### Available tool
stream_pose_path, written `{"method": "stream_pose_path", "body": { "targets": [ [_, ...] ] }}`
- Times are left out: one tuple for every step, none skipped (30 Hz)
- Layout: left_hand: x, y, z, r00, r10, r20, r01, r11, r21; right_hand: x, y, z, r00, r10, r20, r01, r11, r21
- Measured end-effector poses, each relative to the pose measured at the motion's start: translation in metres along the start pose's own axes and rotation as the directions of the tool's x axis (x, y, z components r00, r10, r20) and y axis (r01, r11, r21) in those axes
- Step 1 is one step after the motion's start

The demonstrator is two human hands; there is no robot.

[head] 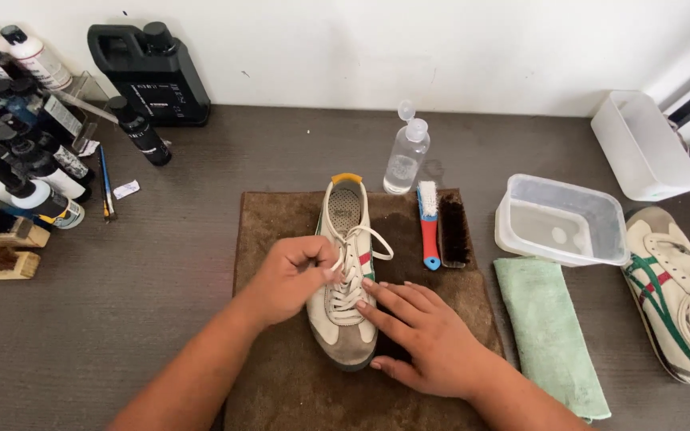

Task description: The person removes the laces from a white sneaker with green and red stripes, then wipes the laces with a white cloth. The shoe is placed on a brown towel on a workbench with cleaning supplies nearby.

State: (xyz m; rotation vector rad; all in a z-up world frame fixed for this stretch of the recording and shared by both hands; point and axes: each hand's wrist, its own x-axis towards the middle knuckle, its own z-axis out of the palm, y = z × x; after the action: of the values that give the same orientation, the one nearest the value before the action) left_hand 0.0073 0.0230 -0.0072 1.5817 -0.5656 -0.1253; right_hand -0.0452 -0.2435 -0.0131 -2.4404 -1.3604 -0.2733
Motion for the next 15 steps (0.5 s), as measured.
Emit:
{"method": "stream_pose_path", "body": {
  "targets": [
    [0.003,0.015,-0.002,1.000,0.004,-0.003,-0.004,1.000,0.000,0.001,-0.001,-0.001,1.000,-0.003,0.000,0.003,1.000,-0.003],
    [0.005,0.029,-0.004,0.976,-0.214,-0.031,0.215,0.976,0.043,0.001,-0.001,-0.002,1.000,-0.004,-0.002,0.004,1.000,0.018],
    [0.007,0.044,-0.006,0.905,-0.420,-0.067,0.424,0.902,0.077,0.001,-0.002,-0.002,1.000,-0.005,-0.004,0.005,0.999,0.040],
    [0.012,0.059,-0.002,0.906,-0.418,-0.067,0.422,0.903,0.077,0.002,-0.003,-0.003,1.000,-0.006,-0.005,0.006,0.999,0.038],
    [0.017,0.075,0.001,0.772,-0.621,-0.133,0.635,0.753,0.173,0.002,-0.004,-0.003,1.000,-0.006,-0.005,0.006,0.999,0.040],
    [0.022,0.090,0.005,0.592,-0.776,-0.219,0.803,0.543,0.246,0.002,-0.004,-0.004,1.000,-0.006,-0.006,0.006,0.999,0.042],
    [0.020,0.084,0.003,0.594,-0.774,-0.219,0.801,0.545,0.246,0.002,-0.004,-0.004,1.000,-0.006,-0.006,0.006,0.999,0.040],
    [0.017,0.078,0.002,0.678,-0.717,-0.161,0.724,0.612,0.318,0.002,-0.004,-0.004,1.000,-0.001,-0.002,0.001,0.999,0.041],
    [0.014,0.072,0.000,0.751,-0.654,-0.097,0.634,0.672,0.382,0.002,-0.004,-0.005,1.000,0.005,0.002,-0.005,0.999,0.041],
    [0.011,0.063,-0.003,0.750,-0.654,-0.097,0.635,0.672,0.381,0.002,-0.004,-0.004,1.000,0.004,0.002,-0.004,0.999,0.041],
    [0.008,0.054,-0.007,0.860,-0.508,0.050,0.442,0.791,0.423,0.001,-0.003,-0.004,1.000,0.005,0.011,-0.005,0.999,0.038],
    [0.004,0.046,-0.011,0.919,-0.339,0.200,0.228,0.873,0.431,0.000,-0.002,-0.003,1.000,0.006,0.018,-0.006,0.999,0.037],
    [0.002,0.043,-0.014,0.918,-0.341,0.200,0.230,0.872,0.432,0.000,-0.002,-0.003,1.000,0.006,0.018,-0.007,0.999,0.039],
    [0.001,0.041,-0.019,0.898,-0.212,0.385,0.112,0.958,0.265,0.000,-0.002,-0.002,1.000,0.006,0.016,-0.006,0.999,0.035],
    [-0.001,0.038,-0.023,0.842,-0.052,0.536,0.017,0.997,0.070,0.000,-0.002,-0.002,1.000,0.005,0.015,-0.006,0.999,0.032]
  ]
}}
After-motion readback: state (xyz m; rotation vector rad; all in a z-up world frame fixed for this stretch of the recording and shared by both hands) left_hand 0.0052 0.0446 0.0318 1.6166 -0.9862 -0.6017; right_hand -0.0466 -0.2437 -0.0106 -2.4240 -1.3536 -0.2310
